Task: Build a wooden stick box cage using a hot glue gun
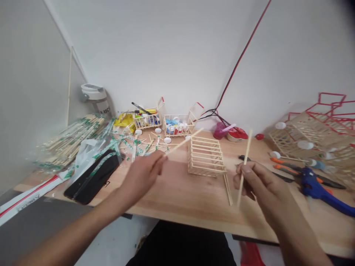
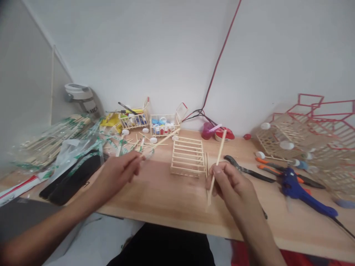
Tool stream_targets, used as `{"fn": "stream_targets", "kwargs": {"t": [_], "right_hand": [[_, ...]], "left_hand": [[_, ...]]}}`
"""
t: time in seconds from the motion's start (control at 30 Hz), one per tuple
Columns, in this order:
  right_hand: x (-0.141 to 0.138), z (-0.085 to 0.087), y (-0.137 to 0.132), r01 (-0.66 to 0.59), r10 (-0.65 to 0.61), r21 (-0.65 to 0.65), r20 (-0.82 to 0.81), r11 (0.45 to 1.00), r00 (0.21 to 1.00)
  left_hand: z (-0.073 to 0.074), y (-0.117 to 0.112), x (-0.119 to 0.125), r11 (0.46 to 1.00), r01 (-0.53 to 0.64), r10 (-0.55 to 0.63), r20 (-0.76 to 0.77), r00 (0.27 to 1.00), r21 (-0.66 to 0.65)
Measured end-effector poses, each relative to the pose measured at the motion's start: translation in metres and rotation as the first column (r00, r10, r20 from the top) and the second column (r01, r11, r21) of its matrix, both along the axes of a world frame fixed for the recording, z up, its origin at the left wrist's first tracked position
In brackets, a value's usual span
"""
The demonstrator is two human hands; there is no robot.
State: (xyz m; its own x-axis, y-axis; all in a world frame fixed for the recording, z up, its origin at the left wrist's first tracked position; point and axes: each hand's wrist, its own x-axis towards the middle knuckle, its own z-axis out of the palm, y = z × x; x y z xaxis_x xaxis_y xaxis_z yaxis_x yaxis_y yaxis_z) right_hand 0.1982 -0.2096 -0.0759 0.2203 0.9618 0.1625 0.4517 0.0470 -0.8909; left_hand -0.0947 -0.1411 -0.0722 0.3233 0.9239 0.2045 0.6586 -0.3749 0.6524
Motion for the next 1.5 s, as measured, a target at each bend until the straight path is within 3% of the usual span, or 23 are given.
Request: {"fn": "stream_targets", "kwargs": {"t": [0.07,0.13,0.2,0.27,0.4,0.5,0.57,0.63,0.83,0.9,1.0,1.07,1.17,1.27,1.37,1.5], "right_hand": [[0.017,0.005,0.006,-0.039,0.039,-0.003,0.213,0.999,0.976],[0.031,0.01,0.015,-0.066,0.029,0.07,0.446,0.995,0.895],[0.043,0.018,0.027,-0.134,0.0,0.171,0.617,0.976,0.787],[0.053,0.031,0.044,-0.267,0.02,0.218,0.739,0.939,0.673],[0.061,0.065,0.076,-0.558,0.096,0.175,0.902,0.811,0.422],[0.053,0.088,0.089,-0.648,0.085,0.095,0.967,0.756,0.24],[0.045,0.098,0.092,-0.69,0.024,0.103,0.985,0.716,0.172],[0.037,0.104,0.095,-0.724,-0.023,0.133,0.987,0.677,0.159],[0.028,0.105,0.107,-0.696,-0.039,0.234,0.958,0.679,0.284],[0.027,0.102,0.109,-0.62,-0.12,0.393,0.893,0.679,0.434],[0.027,0.085,0.109,-0.361,-0.253,0.627,0.677,0.691,0.692],[0.028,0.066,0.109,-0.234,-0.231,0.654,0.543,0.719,0.807],[0.03,0.035,0.111,-0.081,-0.146,0.561,0.348,0.824,0.926],[0.028,0.014,0.115,-0.014,-0.081,0.425,0.205,0.905,0.975],[0.022,0.009,0.119,-0.034,-0.035,0.343,0.192,0.939,0.981],[0.016,0.019,0.125,-0.084,0.061,0.17,0.135,0.982,0.989]], "left_hand": [[-0.002,0.018,-0.023,0.983,-0.094,0.132,-0.248,0.96,0.16],[-0.007,0.032,-0.04,0.965,-0.095,0.184,-0.376,0.908,0.243],[-0.01,0.041,-0.046,0.931,-0.046,0.192,-0.378,0.906,0.363],[-0.006,0.046,-0.039,0.882,-0.01,0.156,-0.272,0.949,0.472],[0.019,0.047,0.005,0.885,0.06,-0.087,0.038,0.996,0.463],[0.038,0.044,0.042,0.875,0.217,-0.266,0.055,0.962,0.433],[0.046,0.043,0.059,0.867,0.312,-0.357,0.048,0.933,0.388],[0.051,0.044,0.071,0.871,0.399,-0.438,0.085,0.895,0.285],[0.059,0.064,0.087,0.881,0.473,-0.455,0.233,0.859,-0.023],[0.062,0.072,0.091,0.86,0.5,-0.451,0.306,0.838,-0.105],[0.064,0.082,0.094,0.807,0.54,-0.41,0.431,0.804,-0.239],[0.065,0.087,0.096,0.789,0.529,-0.36,0.463,0.81,-0.312],[0.065,0.092,0.097,0.773,0.492,-0.315,0.43,0.846,-0.401],[0.059,0.095,0.099,0.748,0.485,-0.329,0.38,0.864,-0.453],[0.051,0.096,0.101,0.709,0.506,-0.352,0.375,0.858,-0.491],[0.045,0.096,0.103,0.656,0.567,-0.418,0.385,0.823,-0.499]]}}
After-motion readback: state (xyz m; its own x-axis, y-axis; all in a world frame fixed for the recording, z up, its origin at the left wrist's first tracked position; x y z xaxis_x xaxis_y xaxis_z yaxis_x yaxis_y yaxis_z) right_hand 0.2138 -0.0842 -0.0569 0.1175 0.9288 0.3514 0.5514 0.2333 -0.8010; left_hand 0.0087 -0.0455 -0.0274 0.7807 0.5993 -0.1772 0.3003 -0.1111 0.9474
